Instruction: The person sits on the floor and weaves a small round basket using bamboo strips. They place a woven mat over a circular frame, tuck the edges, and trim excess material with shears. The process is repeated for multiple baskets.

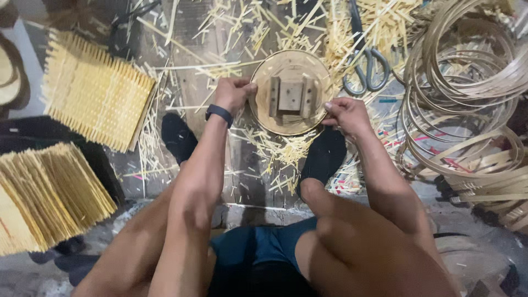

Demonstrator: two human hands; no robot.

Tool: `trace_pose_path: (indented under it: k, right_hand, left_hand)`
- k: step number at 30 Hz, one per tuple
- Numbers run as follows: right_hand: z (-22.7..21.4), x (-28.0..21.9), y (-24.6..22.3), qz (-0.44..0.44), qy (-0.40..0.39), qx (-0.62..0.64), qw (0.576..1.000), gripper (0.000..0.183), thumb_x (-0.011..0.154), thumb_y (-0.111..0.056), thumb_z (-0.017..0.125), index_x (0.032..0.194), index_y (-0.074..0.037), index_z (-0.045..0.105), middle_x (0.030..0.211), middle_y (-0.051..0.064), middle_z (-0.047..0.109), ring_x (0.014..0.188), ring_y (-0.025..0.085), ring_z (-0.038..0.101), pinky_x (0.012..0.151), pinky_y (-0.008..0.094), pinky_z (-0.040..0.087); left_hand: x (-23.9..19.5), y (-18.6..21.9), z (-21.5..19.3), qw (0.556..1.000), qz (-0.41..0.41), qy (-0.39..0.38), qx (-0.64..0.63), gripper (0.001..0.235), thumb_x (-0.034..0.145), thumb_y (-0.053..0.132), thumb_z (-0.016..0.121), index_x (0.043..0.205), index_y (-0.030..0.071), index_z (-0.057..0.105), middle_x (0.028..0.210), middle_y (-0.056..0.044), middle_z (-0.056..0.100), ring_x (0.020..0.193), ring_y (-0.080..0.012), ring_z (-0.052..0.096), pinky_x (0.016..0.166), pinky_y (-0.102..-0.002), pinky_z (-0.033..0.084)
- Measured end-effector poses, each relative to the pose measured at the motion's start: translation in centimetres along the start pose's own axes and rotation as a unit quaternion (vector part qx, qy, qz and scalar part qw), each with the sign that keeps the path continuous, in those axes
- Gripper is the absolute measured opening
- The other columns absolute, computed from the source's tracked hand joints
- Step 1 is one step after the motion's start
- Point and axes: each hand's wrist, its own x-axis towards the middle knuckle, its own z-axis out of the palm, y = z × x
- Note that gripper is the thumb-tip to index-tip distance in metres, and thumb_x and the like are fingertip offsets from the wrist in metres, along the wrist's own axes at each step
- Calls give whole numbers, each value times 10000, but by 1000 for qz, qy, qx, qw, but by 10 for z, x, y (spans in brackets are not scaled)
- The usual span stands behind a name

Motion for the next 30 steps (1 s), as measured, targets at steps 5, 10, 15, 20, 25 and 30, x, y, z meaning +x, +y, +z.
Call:
trace_pose_path:
  k: [5, 10, 15, 20, 25, 30]
  right_hand:
    - [2, 9, 19, -23, 33, 70, 997, 126, 951, -79, 739, 935, 35, 690, 809, 101, 686, 651, 161, 694, 594, 315, 640]
    - [17, -11, -8, -66, 79, 28, 994, 147, 1000, -90, 722, 957, 49, 706, 835, 127, 704, 688, 188, 683, 610, 324, 609]
    - [24, -37, -22, -23, -26, 136, 990, 194, 1002, -94, 677, 950, 90, 643, 887, 159, 715, 735, 226, 759, 678, 342, 681]
    - [42, -19, 8, -3, 57, 62, 996, 175, 948, -74, 686, 918, 96, 655, 823, 186, 711, 676, 250, 748, 583, 345, 655]
    - [42, -13, 21, -22, 68, 56, 996, 209, 953, -97, 692, 900, 100, 649, 820, 171, 693, 680, 249, 736, 568, 341, 649]
    - [37, -44, -21, -153, 69, -28, 985, 527, 998, -279, 729, 1321, 42, 464, 1126, 167, 612, 1001, 253, 661, 840, 404, 595]
  left_hand:
    - [1, -4, 12, 996, -51, 68, -37, 284, 747, 118, 867, 1021, 69, 815, 871, -58, 806, 755, -141, 746, 727, -258, 589]
    - [1, -3, 22, 993, -41, 98, -52, 294, 779, 128, 863, 1038, 2, 798, 908, -108, 807, 781, -160, 744, 742, -279, 587]
    - [-59, -27, 32, 875, -144, -69, -457, 235, 956, 127, 643, 1115, -45, 656, 1049, -150, 752, 924, -248, 744, 783, -387, 646]
    - [-68, -71, 96, 899, -149, -37, -410, 230, 1006, 82, 596, 1154, -92, 617, 1029, -178, 740, 868, -260, 743, 772, -370, 665]
    - [-50, -79, 104, 922, -154, -14, -354, 205, 1008, 75, 566, 1150, -59, 629, 992, -161, 751, 764, -242, 750, 682, -349, 650]
    - [-76, -15, 15, 998, 60, -2, 18, 214, 1010, 188, 645, 1113, 24, 736, 923, -140, 766, 827, -255, 746, 759, -372, 610]
